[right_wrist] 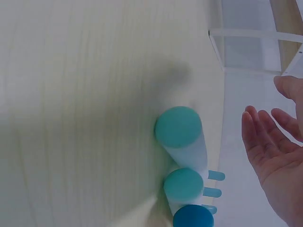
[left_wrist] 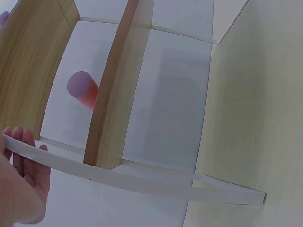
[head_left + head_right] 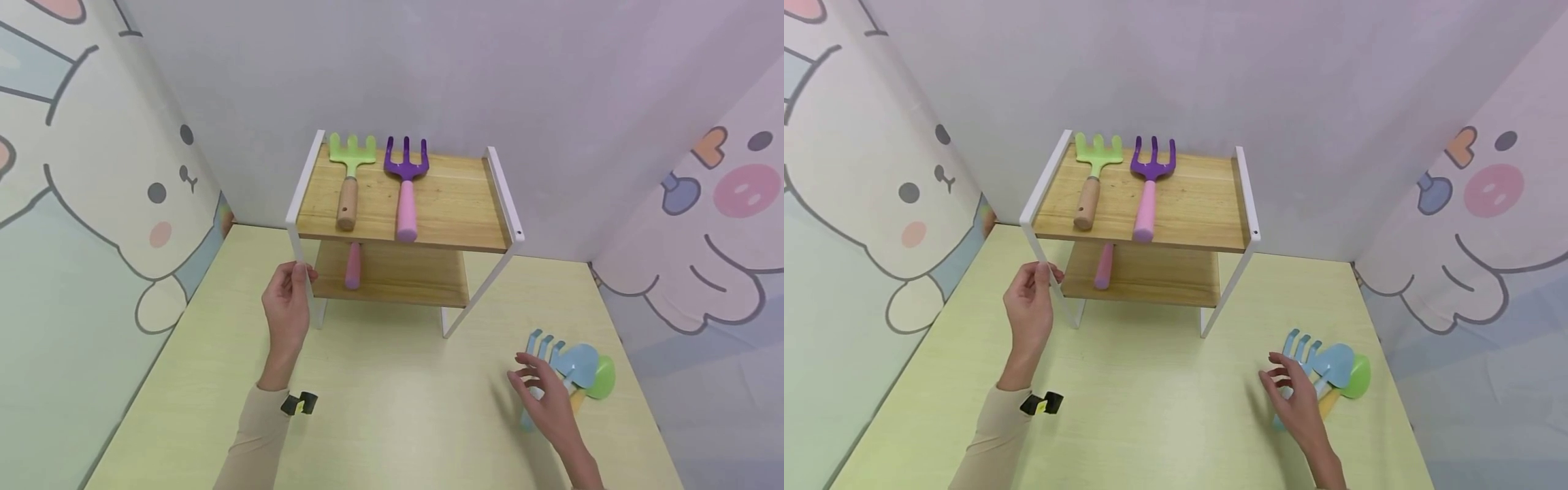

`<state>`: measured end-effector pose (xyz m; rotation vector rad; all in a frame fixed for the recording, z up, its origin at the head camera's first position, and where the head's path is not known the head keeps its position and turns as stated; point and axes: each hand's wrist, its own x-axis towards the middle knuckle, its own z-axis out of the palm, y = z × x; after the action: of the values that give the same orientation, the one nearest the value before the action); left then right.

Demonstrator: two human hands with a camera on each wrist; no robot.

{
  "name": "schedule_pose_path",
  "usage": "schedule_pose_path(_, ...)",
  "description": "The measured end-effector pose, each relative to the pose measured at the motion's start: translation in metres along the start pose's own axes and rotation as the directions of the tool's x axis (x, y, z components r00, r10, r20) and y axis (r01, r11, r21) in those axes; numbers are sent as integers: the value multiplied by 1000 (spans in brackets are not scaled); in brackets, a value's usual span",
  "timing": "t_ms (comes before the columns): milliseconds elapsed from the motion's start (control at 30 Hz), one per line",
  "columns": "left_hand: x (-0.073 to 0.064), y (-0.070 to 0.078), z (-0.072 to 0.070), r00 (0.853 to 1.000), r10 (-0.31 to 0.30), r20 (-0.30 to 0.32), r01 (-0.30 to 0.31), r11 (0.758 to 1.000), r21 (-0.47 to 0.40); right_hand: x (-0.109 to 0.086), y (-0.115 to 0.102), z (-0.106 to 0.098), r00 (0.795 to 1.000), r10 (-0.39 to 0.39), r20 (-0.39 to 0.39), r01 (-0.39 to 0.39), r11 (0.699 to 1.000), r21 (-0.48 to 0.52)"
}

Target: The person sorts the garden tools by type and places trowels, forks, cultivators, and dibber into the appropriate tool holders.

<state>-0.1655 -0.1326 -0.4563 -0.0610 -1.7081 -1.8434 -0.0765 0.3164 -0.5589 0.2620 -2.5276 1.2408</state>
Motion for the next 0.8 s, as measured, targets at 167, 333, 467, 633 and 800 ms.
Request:
schedule_pose_path(167, 0, 0, 0, 1000, 7, -3, -7, 1000, -1, -7, 3, -4, 999, 46, 0, -46, 998, -32)
schedule_pose_path(333, 0, 0, 0, 1000, 12, -1, -12, 1000, -14, -13, 5, -7, 994, 103, -17, -105, 991, -89)
schedule_pose_path(467, 0, 1, 0, 1000, 16, -4, -16, 1000, -18, -16, 7, -11, 987, 157, -22, -159, 979, -125)
schedule_pose_path(633, 0, 0, 0, 1000, 20, 0, -20, 1000, -20, -18, 9, -15, 975, 221, -2, -217, 953, -211)
schedule_pose_path(800, 0, -1, -1, 1000, 17, 1, -17, 1000, -25, -17, 8, -18, 972, 234, 37, -215, 937, -275)
